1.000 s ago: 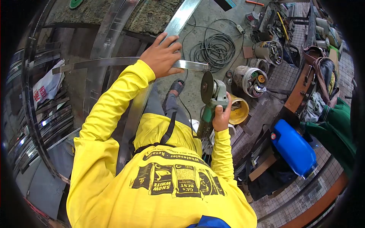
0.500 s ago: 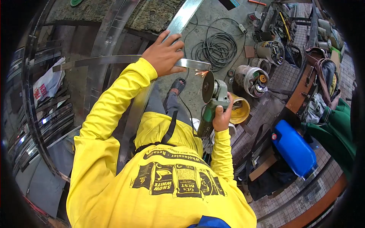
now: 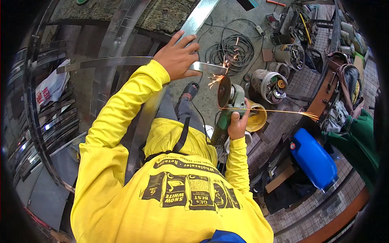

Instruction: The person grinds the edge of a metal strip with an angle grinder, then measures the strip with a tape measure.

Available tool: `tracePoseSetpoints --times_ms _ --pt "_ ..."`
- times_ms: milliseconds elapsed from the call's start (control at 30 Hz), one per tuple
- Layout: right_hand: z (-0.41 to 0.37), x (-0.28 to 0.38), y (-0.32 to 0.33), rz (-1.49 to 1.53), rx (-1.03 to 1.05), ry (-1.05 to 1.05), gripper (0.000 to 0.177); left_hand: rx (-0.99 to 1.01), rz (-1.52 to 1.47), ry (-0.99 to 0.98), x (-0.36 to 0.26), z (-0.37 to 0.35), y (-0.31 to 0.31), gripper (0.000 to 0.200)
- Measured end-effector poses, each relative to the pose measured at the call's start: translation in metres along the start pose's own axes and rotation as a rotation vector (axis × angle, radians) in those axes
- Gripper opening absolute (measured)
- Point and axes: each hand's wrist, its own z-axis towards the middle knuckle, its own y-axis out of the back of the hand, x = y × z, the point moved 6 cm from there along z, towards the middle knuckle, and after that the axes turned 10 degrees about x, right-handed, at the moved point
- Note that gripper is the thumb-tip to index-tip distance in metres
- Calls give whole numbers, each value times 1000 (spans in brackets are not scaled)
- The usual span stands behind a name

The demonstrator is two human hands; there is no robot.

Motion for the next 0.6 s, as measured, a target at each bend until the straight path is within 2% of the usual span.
tracePoseSetpoints --times_ms 600 --pt "3 10 -3 14 1 35 99 18 3 3 1 0 -2 54"
